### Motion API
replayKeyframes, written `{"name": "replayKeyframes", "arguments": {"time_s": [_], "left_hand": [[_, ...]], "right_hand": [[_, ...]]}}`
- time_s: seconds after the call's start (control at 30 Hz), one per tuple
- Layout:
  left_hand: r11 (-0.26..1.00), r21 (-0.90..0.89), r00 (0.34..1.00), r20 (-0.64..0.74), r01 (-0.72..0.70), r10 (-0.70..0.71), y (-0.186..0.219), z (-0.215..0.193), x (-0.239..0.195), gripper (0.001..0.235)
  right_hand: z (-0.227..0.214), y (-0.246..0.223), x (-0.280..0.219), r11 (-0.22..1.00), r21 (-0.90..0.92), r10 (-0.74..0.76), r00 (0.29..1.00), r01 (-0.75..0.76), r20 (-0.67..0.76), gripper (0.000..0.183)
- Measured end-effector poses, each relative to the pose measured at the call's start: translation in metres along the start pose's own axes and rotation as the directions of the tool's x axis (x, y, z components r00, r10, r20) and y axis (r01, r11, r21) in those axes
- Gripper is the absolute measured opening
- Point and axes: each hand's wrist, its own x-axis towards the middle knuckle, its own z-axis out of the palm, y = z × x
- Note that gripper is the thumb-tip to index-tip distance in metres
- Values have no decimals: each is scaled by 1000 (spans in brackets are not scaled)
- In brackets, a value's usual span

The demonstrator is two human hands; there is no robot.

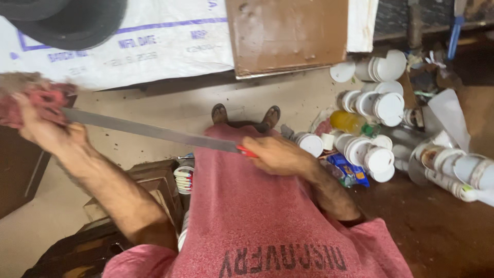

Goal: The person slices a large block of chocolate into smaller sections using a long knife, holding the block by hand and repeatedly drawing the blade across the surface to create deep grooves before turning the block to slice from a different side.

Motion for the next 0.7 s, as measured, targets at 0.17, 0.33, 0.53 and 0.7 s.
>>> {"name": "replayKeyframes", "arguments": {"time_s": [0.17,0.33,0.53,0.7], "left_hand": [[915,365,956,284,-175,70,-23,39,48,41],[434,846,951,265,-309,162,-100,67,-1,51],[670,738,990,138,-86,-25,-208,87,-146,21],[655,307,572,323,690,-754,-280,81,-235,50]], "right_hand": [[-29,29,-111,976,-36,201,952,-215,-232,6],[-37,26,-156,721,540,37,754,435,-656,26],[-44,54,-129,777,517,532,64,359,-845,45],[-55,64,-112,723,495,268,465,482,-844,32]]}}
